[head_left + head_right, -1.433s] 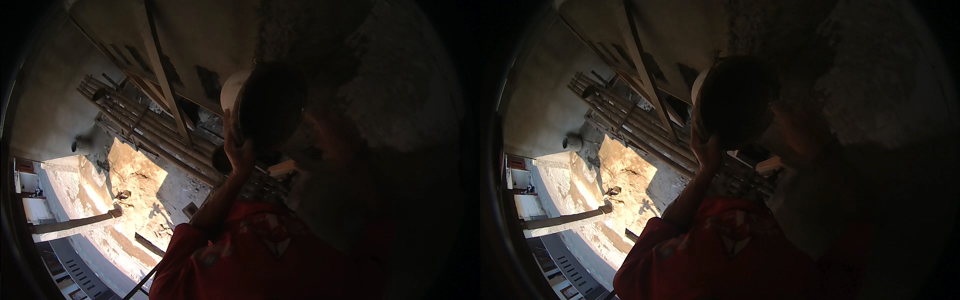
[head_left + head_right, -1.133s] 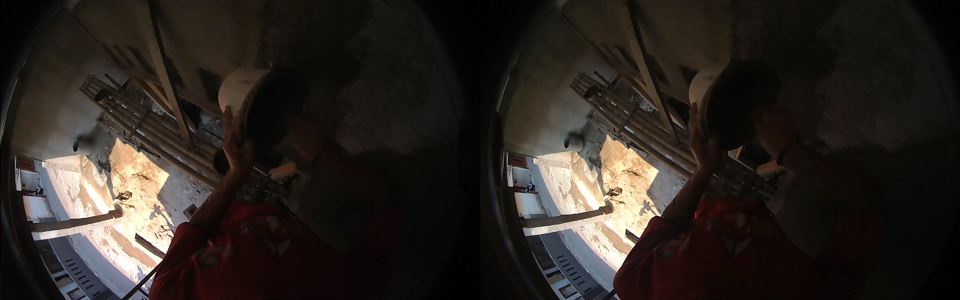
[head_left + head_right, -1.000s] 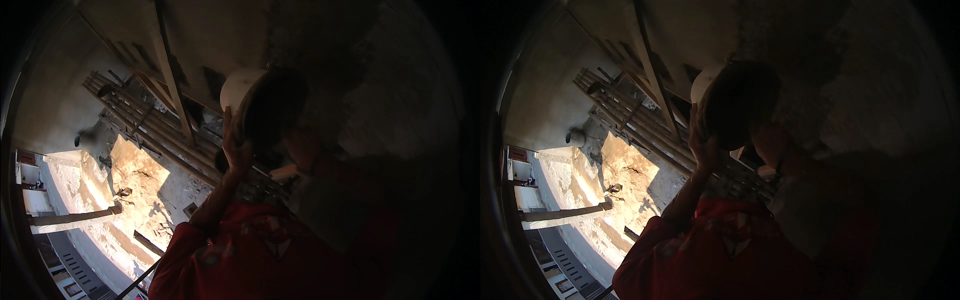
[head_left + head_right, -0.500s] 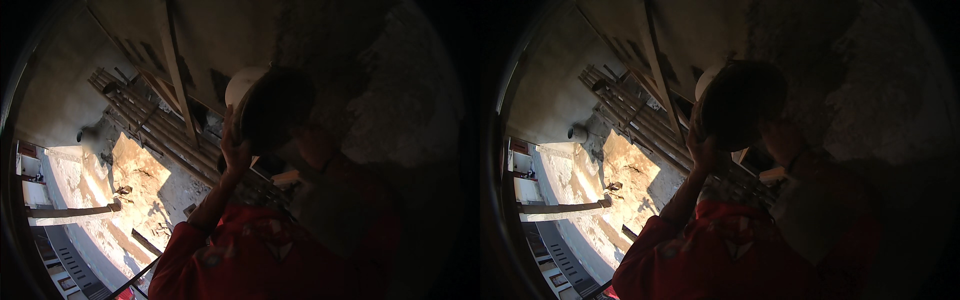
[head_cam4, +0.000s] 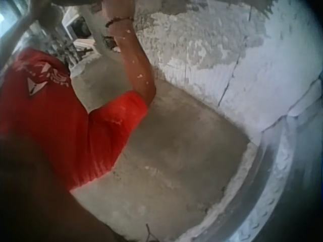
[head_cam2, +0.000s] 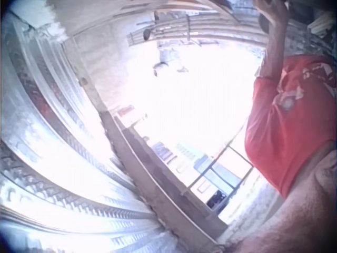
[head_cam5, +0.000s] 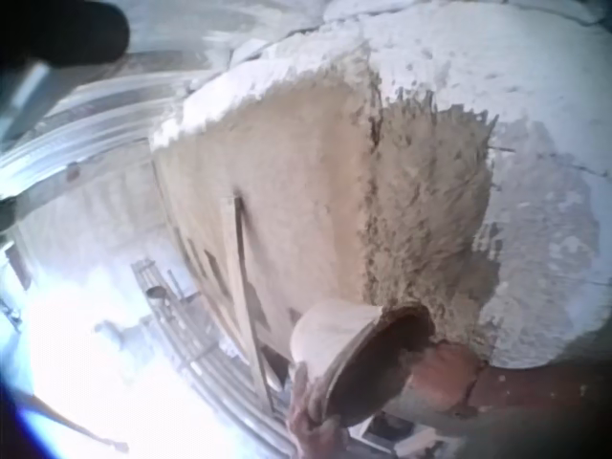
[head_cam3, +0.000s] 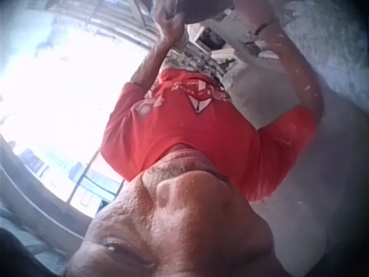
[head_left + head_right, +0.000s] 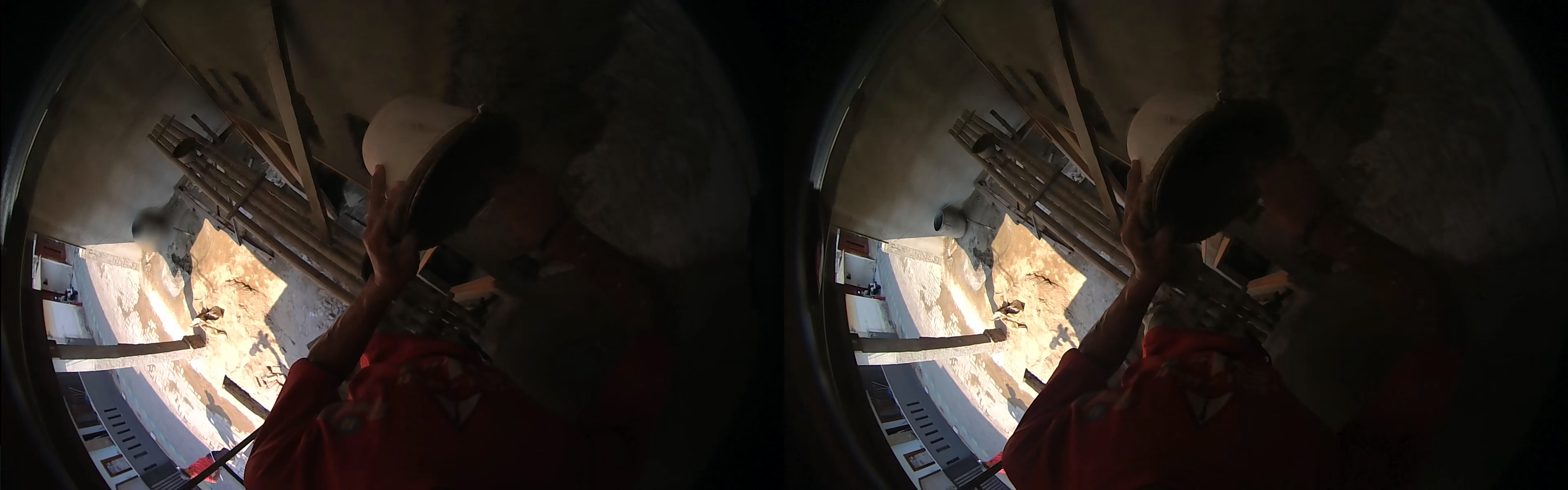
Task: The person applies plaster to a wall and smooths it using a wooden board while standing on scaffolding.
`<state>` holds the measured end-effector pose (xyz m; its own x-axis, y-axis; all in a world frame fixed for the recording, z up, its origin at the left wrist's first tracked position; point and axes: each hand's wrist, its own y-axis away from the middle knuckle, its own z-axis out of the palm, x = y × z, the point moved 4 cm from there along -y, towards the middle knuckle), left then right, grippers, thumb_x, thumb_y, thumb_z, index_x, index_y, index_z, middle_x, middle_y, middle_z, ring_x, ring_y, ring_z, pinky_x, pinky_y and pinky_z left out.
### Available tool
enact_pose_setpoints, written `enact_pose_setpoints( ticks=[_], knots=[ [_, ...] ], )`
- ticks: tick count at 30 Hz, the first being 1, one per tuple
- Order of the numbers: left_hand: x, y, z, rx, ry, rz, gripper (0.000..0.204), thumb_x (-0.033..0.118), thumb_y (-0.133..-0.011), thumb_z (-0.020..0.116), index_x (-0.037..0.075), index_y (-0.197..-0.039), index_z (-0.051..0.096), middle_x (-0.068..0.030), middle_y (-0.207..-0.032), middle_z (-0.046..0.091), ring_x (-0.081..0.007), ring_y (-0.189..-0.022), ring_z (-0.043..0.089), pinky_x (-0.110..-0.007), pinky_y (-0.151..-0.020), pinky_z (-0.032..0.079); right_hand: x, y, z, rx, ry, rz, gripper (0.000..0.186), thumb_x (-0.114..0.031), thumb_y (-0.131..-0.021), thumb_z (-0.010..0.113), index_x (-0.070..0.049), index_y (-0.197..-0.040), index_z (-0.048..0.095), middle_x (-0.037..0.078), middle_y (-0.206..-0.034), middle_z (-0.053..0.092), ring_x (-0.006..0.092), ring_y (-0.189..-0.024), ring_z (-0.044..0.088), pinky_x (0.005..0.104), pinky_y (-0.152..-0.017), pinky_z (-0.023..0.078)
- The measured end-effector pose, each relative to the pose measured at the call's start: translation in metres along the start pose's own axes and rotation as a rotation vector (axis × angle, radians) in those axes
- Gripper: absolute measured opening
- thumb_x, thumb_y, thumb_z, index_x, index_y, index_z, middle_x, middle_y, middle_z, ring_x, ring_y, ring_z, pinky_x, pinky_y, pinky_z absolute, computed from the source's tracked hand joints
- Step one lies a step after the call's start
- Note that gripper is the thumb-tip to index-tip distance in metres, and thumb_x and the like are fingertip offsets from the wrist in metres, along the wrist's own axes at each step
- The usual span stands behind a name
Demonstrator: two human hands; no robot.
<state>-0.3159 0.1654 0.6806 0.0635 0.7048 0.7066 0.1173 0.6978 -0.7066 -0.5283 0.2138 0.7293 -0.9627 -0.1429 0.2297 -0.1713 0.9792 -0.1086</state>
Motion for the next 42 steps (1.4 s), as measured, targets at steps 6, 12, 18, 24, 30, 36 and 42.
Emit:
enact_pose_setpoints(
  ticks=[6, 12, 18, 24, 30, 36, 42],
  knots=[
    [0.001, 0.000, 0.008, -0.081, -0.040, -0.008, 0.055, 0.002, -0.075, 0.059, -0.003, -0.129, 0.050, -0.0257, -0.143, 0.036, -0.0350, -0.133, 0.037, -0.043, -0.105, 0.037, 0.010, 0.020, 0.051, -0.028, -0.487, -0.001, 0.022, -0.019, -0.083, 0.062, -0.005, -0.099, 0.061, 0.013, -0.088, 0.065, 0.0303, -0.082, 0.063, 0.0425, -0.075, 0.050],
    [-0.010, 0.002, -0.002, -0.048, -0.137, -0.169, 0.062, -0.001, -0.076, 0.056, -0.002, -0.136, 0.042, -0.0239, -0.140, 0.041, -0.0289, -0.130, 0.042, -0.039, -0.102, 0.039, -0.031, 0.023, 0.085, -0.038, -1.164, 0.170, 0.034, -0.018, -0.085, 0.065, -0.001, -0.114, 0.059, 0.013, -0.096, 0.067, 0.0252, -0.088, 0.065, 0.0365, -0.076, 0.051],
    [-0.026, 0.004, 0.002, 0.126, 0.207, -0.511, 0.058, -0.003, -0.073, 0.053, -0.004, -0.131, 0.044, -0.0136, -0.120, 0.057, -0.0201, -0.109, 0.056, -0.033, -0.092, 0.046, -0.028, 0.024, 0.063, -0.092, -1.353, 0.262, 0.041, -0.014, -0.084, 0.065, -0.001, -0.122, 0.056, 0.013, -0.100, 0.067, 0.0200, -0.092, 0.065, 0.0320, -0.081, 0.051],
    [-0.016, -0.003, -0.025, 0.239, 0.333, -0.620, 0.051, -0.004, -0.070, 0.054, -0.003, -0.121, 0.051, -0.0098, -0.105, 0.062, -0.0172, -0.096, 0.059, -0.030, -0.084, 0.048, 0.026, 0.028, -0.032, 0.048, -1.040, 0.138, 0.044, -0.019, -0.083, 0.067, -0.002, -0.122, 0.057, 0.015, -0.104, 0.066, 0.0218, -0.098, 0.063, 0.0354, -0.086, 0.049],
    [-0.044, 0.007, -0.026, 0.258, 0.250, -0.546, 0.053, -0.001, -0.070, 0.053, -0.003, -0.123, 0.052, -0.0115, -0.110, 0.061, -0.0206, -0.101, 0.057, -0.032, -0.090, 0.044, 0.080, 0.053, -0.139, -0.015, -0.722, 0.175, 0.055, -0.024, -0.074, 0.076, -0.006, -0.120, 0.051, 0.013, -0.106, 0.062, 0.0218, -0.098, 0.062, 0.0361, -0.082, 0.049],
    [-0.051, 0.018, -0.043, 0.310, 0.231, -0.581, 0.055, -0.001, -0.069, 0.053, -0.004, -0.124, 0.051, -0.0124, -0.112, 0.061, -0.0211, -0.102, 0.057, -0.031, -0.092, 0.043, 0.073, 0.038, -0.229, -0.076, -0.556, 0.231, 0.056, -0.025, -0.067, 0.081, -0.006, -0.112, 0.054, 0.006, -0.097, 0.057, 0.0159, -0.091, 0.056, 0.0335, -0.079, 0.047],
    [-0.049, 0.028, -0.046, 0.321, 0.235, -0.662, 0.057, -0.004, -0.068, 0.049, 0.000, -0.125, 0.049, -0.0089, -0.109, 0.059, -0.0190, -0.095, 0.058, -0.029, -0.085, 0.047, 0.068, 0.029, -0.294, 0.148, -0.816, -0.154, 0.053, -0.027, -0.075, 0.075, -0.004, -0.119, 0.057, 0.006, -0.081, 0.061, 0.0119, -0.070, 0.059, 0.0285, -0.061, 0.049]
  ],
)
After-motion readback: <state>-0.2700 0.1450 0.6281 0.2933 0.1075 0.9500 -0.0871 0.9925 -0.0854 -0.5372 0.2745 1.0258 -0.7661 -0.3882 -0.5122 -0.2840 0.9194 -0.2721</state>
